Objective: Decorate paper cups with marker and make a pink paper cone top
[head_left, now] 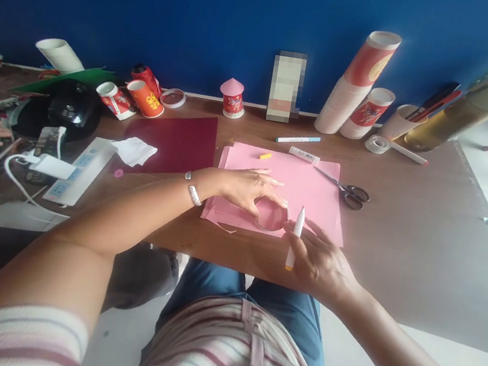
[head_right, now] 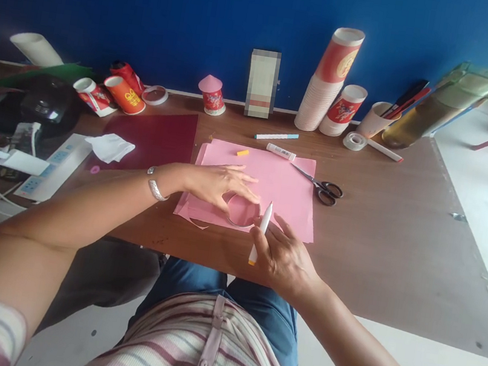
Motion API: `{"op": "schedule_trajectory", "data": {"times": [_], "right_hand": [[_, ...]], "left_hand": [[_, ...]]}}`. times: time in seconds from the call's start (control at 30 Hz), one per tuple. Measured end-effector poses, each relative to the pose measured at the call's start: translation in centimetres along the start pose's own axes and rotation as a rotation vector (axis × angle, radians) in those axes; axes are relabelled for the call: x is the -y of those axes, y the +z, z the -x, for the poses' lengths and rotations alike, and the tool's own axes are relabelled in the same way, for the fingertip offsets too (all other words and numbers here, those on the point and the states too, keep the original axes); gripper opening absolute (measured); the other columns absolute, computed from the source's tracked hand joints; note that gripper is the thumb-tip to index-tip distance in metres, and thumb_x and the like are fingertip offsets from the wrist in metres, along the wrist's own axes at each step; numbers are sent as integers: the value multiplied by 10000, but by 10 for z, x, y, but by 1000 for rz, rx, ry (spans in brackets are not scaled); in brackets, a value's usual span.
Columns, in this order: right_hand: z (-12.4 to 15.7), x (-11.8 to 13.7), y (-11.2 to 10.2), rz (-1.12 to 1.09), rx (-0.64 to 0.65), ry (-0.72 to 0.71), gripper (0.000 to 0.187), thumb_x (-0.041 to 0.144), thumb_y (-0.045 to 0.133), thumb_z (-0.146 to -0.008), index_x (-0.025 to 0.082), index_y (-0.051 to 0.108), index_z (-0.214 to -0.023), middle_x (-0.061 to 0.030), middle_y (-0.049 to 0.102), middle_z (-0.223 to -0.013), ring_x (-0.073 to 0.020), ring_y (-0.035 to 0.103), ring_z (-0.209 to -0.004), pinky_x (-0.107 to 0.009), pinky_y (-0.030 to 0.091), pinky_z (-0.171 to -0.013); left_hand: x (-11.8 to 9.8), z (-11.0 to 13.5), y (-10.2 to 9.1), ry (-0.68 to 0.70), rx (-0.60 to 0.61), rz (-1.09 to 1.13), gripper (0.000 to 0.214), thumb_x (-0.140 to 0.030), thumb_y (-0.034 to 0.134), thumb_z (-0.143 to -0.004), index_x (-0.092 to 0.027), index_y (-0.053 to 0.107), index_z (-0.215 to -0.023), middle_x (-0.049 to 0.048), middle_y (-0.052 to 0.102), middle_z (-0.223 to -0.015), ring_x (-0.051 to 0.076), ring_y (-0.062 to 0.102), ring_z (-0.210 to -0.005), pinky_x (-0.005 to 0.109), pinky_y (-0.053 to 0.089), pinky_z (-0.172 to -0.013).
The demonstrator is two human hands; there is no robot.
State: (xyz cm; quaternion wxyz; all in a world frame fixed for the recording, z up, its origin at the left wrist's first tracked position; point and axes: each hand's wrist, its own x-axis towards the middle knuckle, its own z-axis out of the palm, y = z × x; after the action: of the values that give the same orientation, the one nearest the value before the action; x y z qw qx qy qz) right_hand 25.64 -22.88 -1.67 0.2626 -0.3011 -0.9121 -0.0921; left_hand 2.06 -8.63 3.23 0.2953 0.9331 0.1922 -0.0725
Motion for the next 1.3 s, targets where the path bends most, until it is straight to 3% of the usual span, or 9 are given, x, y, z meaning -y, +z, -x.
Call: {"op": "schedule_trajectory", "data": {"times": [0.17,0.33,0.43,0.57,0.7,0.83,1.0,1.3], "right_hand": [[0,-2,3,-13,-10,-15,523,-26,549,-852,6,451,-1365,-241,742,-1056,-311,710,-1040,-542,557,-988],[-1,1,-6,9,-36,8,519,33,581,-866,116,526,-1375,-104,725,-896,-253,687,-892,-451,579,-849],[-3,18,-18,-3,-92,-10,441,66,665,-870,155,608,-1298,-61,656,-818,-192,611,-736,-328,502,-624],[-17,49,-22,-126,-78,-151,241,95,723,-857,107,673,-1092,-60,616,-782,-174,568,-691,-326,456,-591],[-41,64,-7,29,-41,-186,65,84,619,-906,89,677,-935,-30,569,-693,-145,492,-589,-312,383,-523],[-62,68,13,195,-21,-199,174,146,505,-965,85,657,-907,-25,542,-662,-149,459,-561,-317,315,-507],[-75,77,32,347,11,-148,161,187,519,-975,136,611,-853,-3,529,-649,-143,432,-564,-321,261,-538],[-85,85,46,447,23,-76,221,145,527,-963,174,547,-745,11,485,-612,-141,366,-561,-325,229,-548]], "left_hand": [[5,0,1,-6,15,15,627,-484,740,-811,-424,569,-1411,-20,531,-1537,314,309,-1522,518,148,-1248],[7,0,1,-24,26,-10,631,-482,719,-822,-399,563,-1428,0,480,-1579,310,260,-1542,502,110,-1253],[6,0,0,-6,32,8,625,-470,735,-805,-387,589,-1407,2,543,-1526,309,289,-1528,502,51,-1261],[3,-1,-2,-22,35,3,626,-425,782,-751,-383,634,-1358,2,594,-1473,310,313,-1514,506,4,-1261],[1,-1,-2,-29,30,-45,643,-429,781,-738,-358,635,-1361,28,602,-1456,300,332,-1501,514,24,-1257],[4,-2,0,-13,29,-21,645,-397,789,-718,-403,636,-1345,8,621,-1426,297,366,-1469,517,76,-1249],[6,0,0,3,14,-33,641,-365,742,-741,-360,628,-1372,32,631,-1401,319,400,-1437,505,205,-1207],[5,-2,3,-9,-11,-53,674,-422,794,-688,-359,650,-1343,69,657,-1353,354,423,-1414,621,10,-1216]]}}
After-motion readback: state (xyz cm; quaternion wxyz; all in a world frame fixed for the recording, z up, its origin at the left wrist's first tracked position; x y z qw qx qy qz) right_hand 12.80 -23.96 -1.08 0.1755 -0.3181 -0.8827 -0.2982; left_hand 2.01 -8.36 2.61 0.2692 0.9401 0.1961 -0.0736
